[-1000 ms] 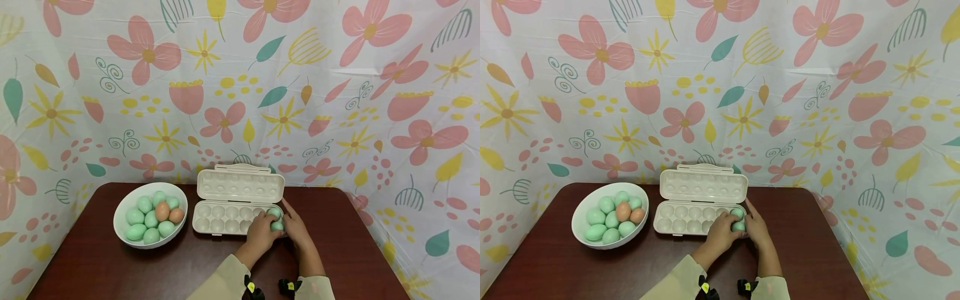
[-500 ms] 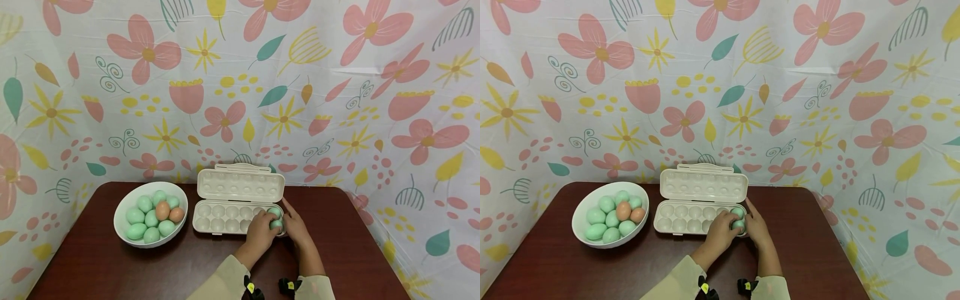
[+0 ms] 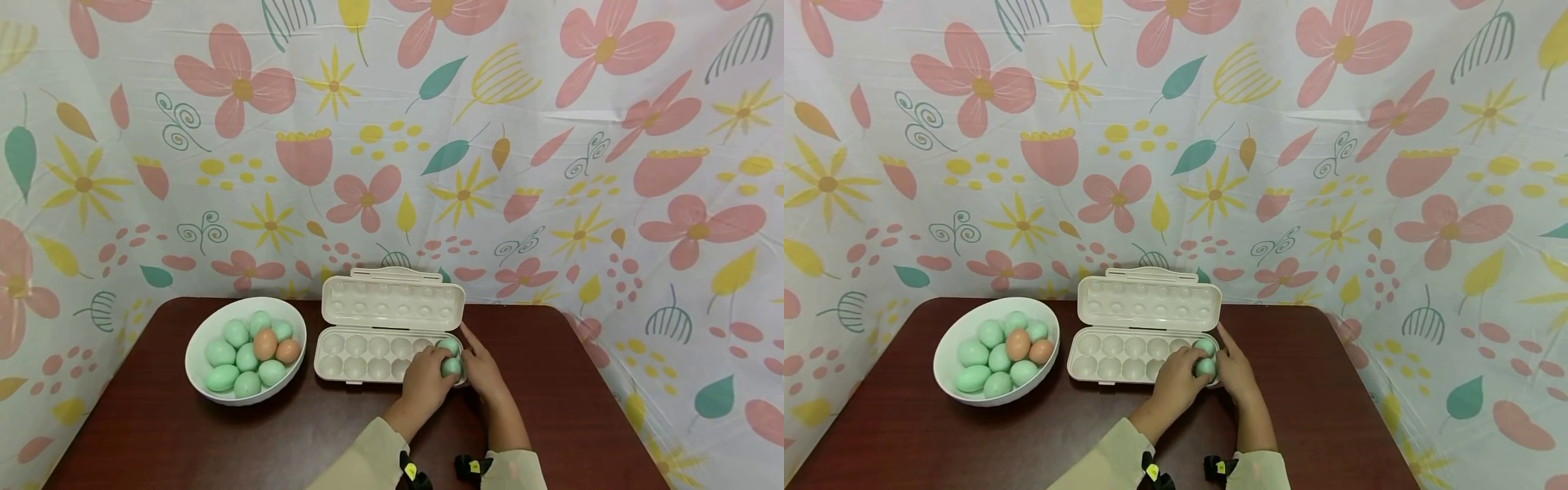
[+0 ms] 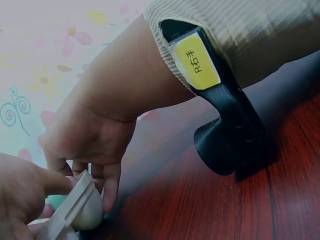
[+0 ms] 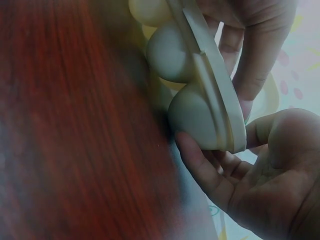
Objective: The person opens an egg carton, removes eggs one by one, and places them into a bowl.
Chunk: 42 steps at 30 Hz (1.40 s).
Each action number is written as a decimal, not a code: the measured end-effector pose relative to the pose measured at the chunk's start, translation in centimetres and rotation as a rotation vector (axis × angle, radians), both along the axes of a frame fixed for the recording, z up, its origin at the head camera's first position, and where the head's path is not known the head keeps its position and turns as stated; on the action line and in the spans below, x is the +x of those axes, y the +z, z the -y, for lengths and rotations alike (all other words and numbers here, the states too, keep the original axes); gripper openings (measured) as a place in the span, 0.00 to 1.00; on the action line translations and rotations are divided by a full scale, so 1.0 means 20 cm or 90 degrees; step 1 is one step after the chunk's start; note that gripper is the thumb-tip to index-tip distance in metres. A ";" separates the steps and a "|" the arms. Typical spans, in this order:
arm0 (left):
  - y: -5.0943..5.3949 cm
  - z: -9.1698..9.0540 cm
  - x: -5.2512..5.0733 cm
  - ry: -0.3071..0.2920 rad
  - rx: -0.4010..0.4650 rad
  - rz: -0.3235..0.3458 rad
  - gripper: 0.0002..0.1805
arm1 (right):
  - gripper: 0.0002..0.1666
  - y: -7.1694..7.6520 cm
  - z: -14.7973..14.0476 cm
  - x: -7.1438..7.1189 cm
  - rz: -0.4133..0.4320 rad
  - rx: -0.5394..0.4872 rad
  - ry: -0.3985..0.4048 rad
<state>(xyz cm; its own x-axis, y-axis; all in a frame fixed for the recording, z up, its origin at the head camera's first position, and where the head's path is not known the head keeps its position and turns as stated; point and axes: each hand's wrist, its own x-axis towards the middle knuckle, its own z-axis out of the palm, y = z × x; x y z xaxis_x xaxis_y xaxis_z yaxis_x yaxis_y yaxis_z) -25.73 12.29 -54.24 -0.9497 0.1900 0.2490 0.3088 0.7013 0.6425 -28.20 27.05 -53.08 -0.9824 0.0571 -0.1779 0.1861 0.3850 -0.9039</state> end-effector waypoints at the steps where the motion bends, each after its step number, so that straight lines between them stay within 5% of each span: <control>1: 0.00 0.00 0.00 0.000 0.002 -0.001 0.20 | 0.35 -0.01 0.00 0.00 -0.004 0.006 -0.002; 14: 0.01 0.02 0.02 0.012 0.040 -0.016 0.19 | 0.34 -0.03 0.00 0.00 -0.006 0.021 -0.005; 28: 0.12 0.15 0.06 0.000 0.154 -0.025 0.22 | 0.34 -0.02 0.00 0.01 0.003 0.003 0.016; 42: 0.24 0.32 0.09 0.024 0.211 -0.048 0.22 | 0.35 -0.03 0.00 0.00 0.009 -0.010 -0.002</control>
